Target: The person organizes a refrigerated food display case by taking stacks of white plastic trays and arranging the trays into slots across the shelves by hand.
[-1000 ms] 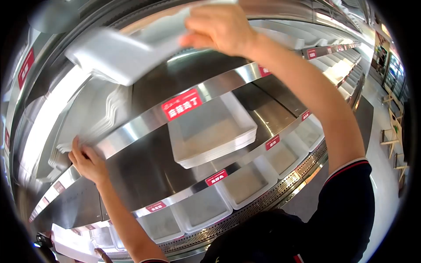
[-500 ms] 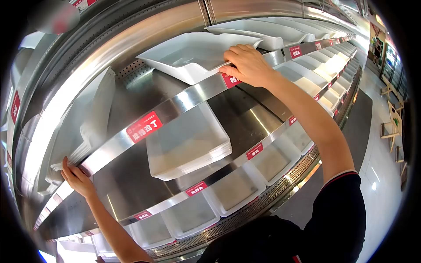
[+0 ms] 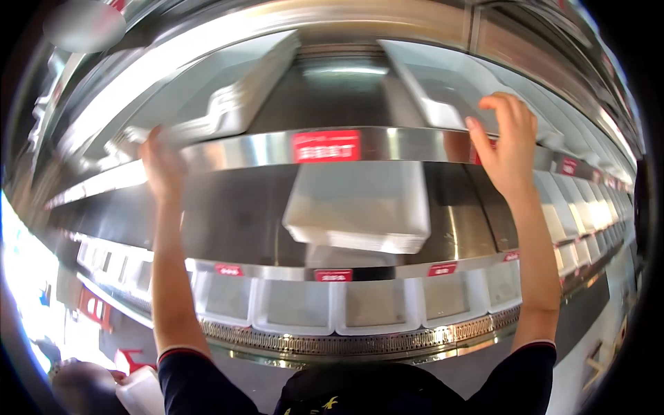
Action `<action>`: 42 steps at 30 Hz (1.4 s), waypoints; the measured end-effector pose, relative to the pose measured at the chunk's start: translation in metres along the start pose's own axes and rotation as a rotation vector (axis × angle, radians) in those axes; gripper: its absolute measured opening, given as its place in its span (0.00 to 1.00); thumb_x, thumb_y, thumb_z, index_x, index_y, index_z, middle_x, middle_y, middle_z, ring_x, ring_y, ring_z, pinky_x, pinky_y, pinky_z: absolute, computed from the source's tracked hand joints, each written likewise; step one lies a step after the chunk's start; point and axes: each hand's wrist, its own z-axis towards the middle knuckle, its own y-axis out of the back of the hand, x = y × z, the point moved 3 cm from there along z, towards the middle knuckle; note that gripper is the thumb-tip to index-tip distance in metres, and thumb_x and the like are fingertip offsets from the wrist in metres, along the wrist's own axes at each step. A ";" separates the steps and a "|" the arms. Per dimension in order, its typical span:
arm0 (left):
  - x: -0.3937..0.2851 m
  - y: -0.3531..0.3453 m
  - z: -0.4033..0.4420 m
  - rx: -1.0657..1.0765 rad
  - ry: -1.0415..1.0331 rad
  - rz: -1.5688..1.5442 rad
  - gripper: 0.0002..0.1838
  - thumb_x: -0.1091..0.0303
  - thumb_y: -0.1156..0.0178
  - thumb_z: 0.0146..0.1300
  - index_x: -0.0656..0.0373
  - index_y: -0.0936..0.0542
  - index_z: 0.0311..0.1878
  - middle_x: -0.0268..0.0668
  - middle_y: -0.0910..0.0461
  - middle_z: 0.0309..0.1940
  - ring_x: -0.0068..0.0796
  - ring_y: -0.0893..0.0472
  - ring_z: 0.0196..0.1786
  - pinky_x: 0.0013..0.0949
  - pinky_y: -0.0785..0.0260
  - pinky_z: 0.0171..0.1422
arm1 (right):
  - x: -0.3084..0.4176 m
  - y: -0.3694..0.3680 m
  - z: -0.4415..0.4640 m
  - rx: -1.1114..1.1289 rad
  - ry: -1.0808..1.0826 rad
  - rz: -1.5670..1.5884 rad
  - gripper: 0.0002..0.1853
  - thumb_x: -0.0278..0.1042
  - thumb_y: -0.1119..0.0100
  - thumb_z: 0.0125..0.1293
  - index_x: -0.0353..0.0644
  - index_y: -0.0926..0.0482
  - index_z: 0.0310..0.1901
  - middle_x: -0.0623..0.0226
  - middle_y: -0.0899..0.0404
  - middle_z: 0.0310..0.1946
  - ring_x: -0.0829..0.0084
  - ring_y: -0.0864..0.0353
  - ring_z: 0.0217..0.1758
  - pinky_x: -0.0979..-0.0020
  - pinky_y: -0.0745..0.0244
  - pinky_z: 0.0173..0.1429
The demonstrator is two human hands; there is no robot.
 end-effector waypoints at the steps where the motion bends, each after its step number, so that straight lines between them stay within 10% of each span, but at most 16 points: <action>1: -0.011 -0.003 -0.005 -0.014 -0.047 0.221 0.18 0.71 0.54 0.66 0.61 0.29 0.58 0.37 0.31 0.35 0.28 0.31 0.27 0.32 0.36 0.33 | 0.025 -0.001 0.016 0.001 0.000 0.150 0.13 0.36 0.37 0.57 0.41 0.26 0.41 0.64 0.23 0.41 0.62 0.26 0.47 0.63 0.36 0.51; 7: -0.037 0.001 -0.008 0.015 -0.286 0.454 0.17 0.72 0.48 0.62 0.63 0.28 0.55 0.43 0.26 0.30 0.42 0.26 0.39 0.44 0.34 0.46 | 0.235 -0.053 0.113 0.083 0.404 0.448 0.09 0.34 0.39 0.57 0.42 0.24 0.38 0.64 0.24 0.36 0.62 0.25 0.45 0.61 0.29 0.49; 12: -0.059 0.028 0.027 -0.037 -0.983 0.776 0.17 0.57 0.36 0.55 0.59 0.20 0.43 0.42 0.25 0.41 0.40 0.26 0.46 0.47 0.41 0.62 | 0.310 -0.172 0.152 0.551 0.295 0.020 0.11 0.38 0.48 0.65 0.39 0.23 0.31 0.64 0.22 0.32 0.63 0.20 0.40 0.62 0.23 0.42; 15: -0.032 0.047 0.064 0.247 -0.958 0.774 0.18 0.54 0.34 0.52 0.60 0.21 0.35 0.39 0.24 0.33 0.37 0.25 0.42 0.43 0.40 0.60 | 0.336 -0.183 0.159 0.402 0.313 0.131 0.11 0.39 0.47 0.65 0.41 0.25 0.30 0.66 0.25 0.30 0.65 0.21 0.37 0.64 0.24 0.37; 25: 0.005 0.137 0.108 0.261 -0.979 0.769 0.19 0.51 0.31 0.49 0.57 0.23 0.31 0.34 0.25 0.30 0.35 0.25 0.39 0.38 0.38 0.52 | 0.432 -0.210 0.190 0.352 0.236 0.277 0.13 0.42 0.46 0.64 0.43 0.23 0.26 0.65 0.23 0.27 0.63 0.20 0.33 0.61 0.25 0.34; 30: -0.002 0.156 0.102 0.032 -0.950 0.795 0.27 0.56 0.31 0.51 0.56 0.25 0.52 0.41 0.27 0.48 0.42 0.30 0.55 0.44 0.45 0.63 | 0.430 -0.196 0.239 0.597 0.135 0.385 0.15 0.44 0.48 0.64 0.43 0.20 0.28 0.59 0.23 0.27 0.56 0.22 0.29 0.57 0.28 0.32; 33: -0.018 0.152 0.087 -0.086 -0.954 0.657 0.31 0.62 0.32 0.52 0.56 0.31 0.60 0.44 0.30 0.55 0.44 0.33 0.61 0.45 0.46 0.65 | 0.400 -0.194 0.271 -0.001 0.279 0.345 0.18 0.50 0.45 0.64 0.44 0.20 0.26 0.63 0.23 0.22 0.61 0.22 0.26 0.63 0.29 0.29; 36: -0.009 0.124 0.079 0.303 -0.833 0.540 0.15 0.68 0.37 0.56 0.60 0.23 0.46 0.40 0.22 0.42 0.41 0.25 0.50 0.39 0.40 0.60 | 0.351 -0.149 0.266 -0.268 0.407 0.239 0.15 0.43 0.39 0.61 0.43 0.29 0.24 0.63 0.25 0.19 0.58 0.22 0.24 0.60 0.29 0.26; 42: 0.010 0.106 0.070 0.259 -0.873 0.700 0.06 0.67 0.41 0.59 0.59 0.24 0.34 0.37 0.26 0.27 0.37 0.28 0.33 0.36 0.42 0.50 | 0.264 -0.087 0.179 -0.152 0.521 0.233 0.23 0.54 0.43 0.61 0.41 0.27 0.21 0.67 0.30 0.19 0.62 0.29 0.21 0.64 0.36 0.24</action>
